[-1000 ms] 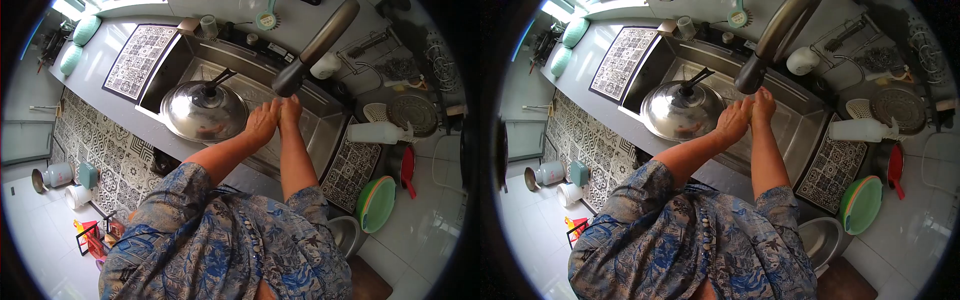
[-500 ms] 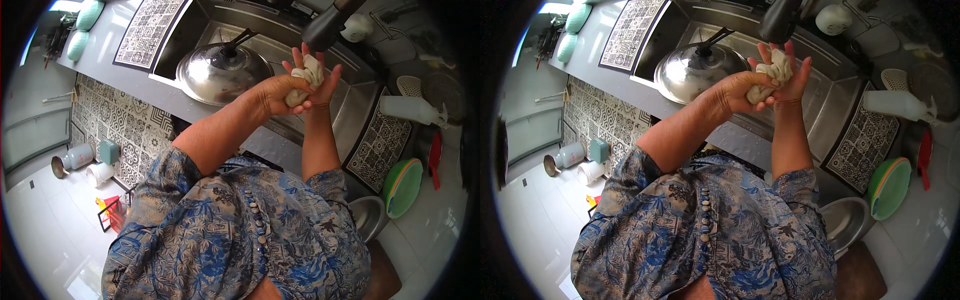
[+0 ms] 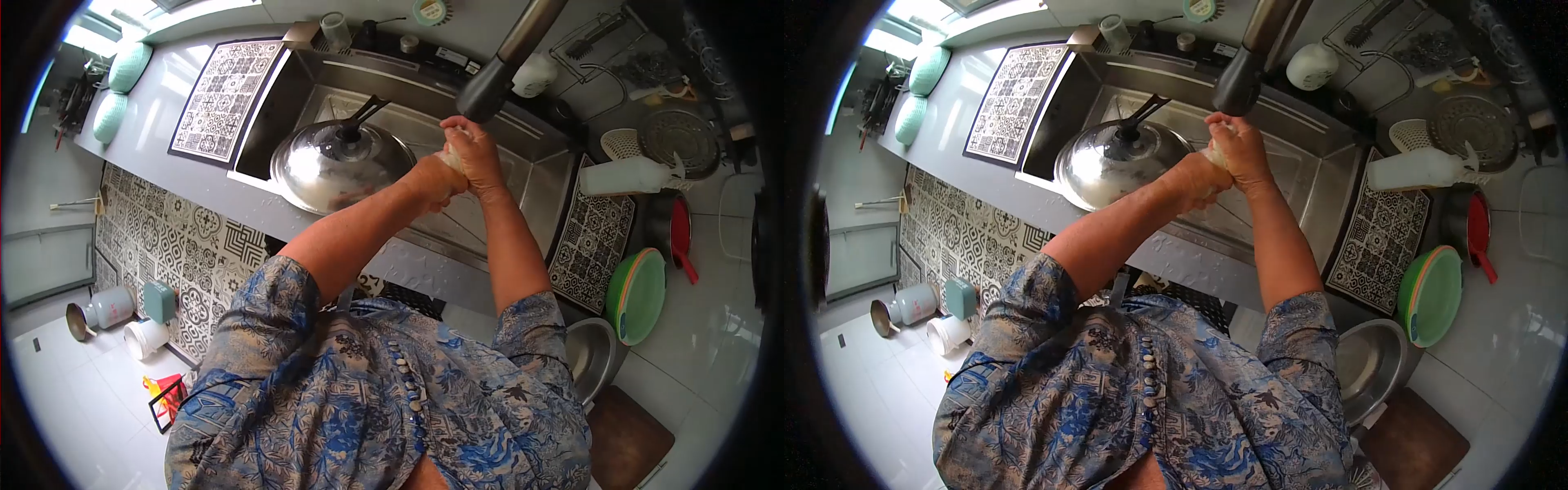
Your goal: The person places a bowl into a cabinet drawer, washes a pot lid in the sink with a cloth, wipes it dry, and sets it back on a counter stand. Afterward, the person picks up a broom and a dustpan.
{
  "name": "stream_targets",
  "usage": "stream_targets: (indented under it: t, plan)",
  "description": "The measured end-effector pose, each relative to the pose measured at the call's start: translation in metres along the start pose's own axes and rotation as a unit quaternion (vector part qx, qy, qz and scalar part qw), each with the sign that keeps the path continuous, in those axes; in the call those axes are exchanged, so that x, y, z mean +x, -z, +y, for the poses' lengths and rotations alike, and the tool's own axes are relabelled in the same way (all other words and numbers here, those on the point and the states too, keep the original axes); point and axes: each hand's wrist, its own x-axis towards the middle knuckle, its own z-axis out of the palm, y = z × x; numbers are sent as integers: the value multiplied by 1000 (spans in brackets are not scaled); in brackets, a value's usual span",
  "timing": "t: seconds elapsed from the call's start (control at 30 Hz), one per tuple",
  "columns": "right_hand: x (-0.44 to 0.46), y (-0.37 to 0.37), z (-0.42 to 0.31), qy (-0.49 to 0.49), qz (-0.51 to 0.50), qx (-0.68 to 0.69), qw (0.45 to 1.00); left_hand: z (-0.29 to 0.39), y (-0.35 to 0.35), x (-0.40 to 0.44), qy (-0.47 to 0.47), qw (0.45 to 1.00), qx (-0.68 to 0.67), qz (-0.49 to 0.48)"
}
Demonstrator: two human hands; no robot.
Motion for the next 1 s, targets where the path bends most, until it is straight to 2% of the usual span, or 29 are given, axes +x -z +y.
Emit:
stream_targets:
  t: [0.07, 0.1, 0.13, 0.2, 0.27, 0.3, 0.37, 0.4, 0.47, 0.5, 0.53, 0.57, 0.6, 0.63, 0.67, 0.7, 0.73, 0.77, 0.83, 0.87, 0.9, 0.93, 0.97, 1.0]
  plan:
    - [8, 4, 11, 46, 0, -87, 995, -4, 4, 13, -10, 984, 173, 27]
    - [10, 7, 17, 47, 3, -87, 995, -19, 9, 31, -9, 984, 175, 24]
    - [13, 9, 24, 79, 26, -137, 987, -43, 15, 57, -170, 893, 410, 74]
    - [20, 12, 34, 115, 48, -186, 975, -49, 15, 72, -319, 719, 606, 121]
    - [22, 15, 46, 164, 120, -209, 957, -37, 4, 57, -132, 871, 437, 182]
    - [22, 15, 52, 164, 118, -209, 957, -31, 0, 47, -132, 871, 437, 184]
    - [21, 14, 59, 148, 178, -177, 956, -18, -9, 24, -86, 860, 433, 254]
    - [19, 14, 62, 151, 176, -177, 957, -21, -10, 24, -88, 859, 433, 258]
    - [13, 7, 64, 49, 228, -42, 971, -29, -3, 29, -93, 832, 484, 255]
    - [17, 10, 82, 37, 258, -10, 965, -35, -1, 29, -134, 822, 490, 258]
    - [26, 17, 108, 27, 281, 25, 959, -43, 3, 31, -159, 789, 537, 253]
    - [26, 23, 124, 2, 262, 89, 961, -67, 9, 51, -212, 714, 605, 281]
    - [-2, 9, 77, -74, 187, 122, 972, -54, 4, 30, -189, 700, 630, 280]
    - [-3, 13, 96, -129, 170, 206, 955, -55, 5, 22, -226, 704, 603, 300]
    - [-19, 5, 81, -108, 98, 230, 962, -50, 2, 16, -190, 681, 645, 290]
    - [-26, 9, 79, -170, 68, 268, 946, -57, 7, 17, -248, 685, 627, 274]
    - [-11, 38, 119, -211, -12, 342, 916, -59, 10, 17, -260, 671, 643, 263]
    - [-19, 43, 118, -225, 1, 339, 914, -59, 14, 6, -302, 655, 651, 239]
    - [-36, 44, 94, -240, 8, 337, 910, -63, 18, 1, -299, 751, 553, 199]
    - [-45, 44, 81, -244, 2, 339, 909, -60, 24, 0, -309, 745, 552, 210]
    - [-54, 40, 71, -237, -6, 331, 913, -59, 32, -1, -290, 811, 474, 181]
    - [-64, 38, 64, -196, -5, 393, 898, -59, 36, -5, -267, 870, 389, 146]
    - [-72, 35, 61, -157, -1, 453, 878, -37, 34, -40, -70, 986, 137, 61]
    - [-76, 29, 59, -156, -3, 447, 881, -40, 41, -50, -75, 986, 133, 61]
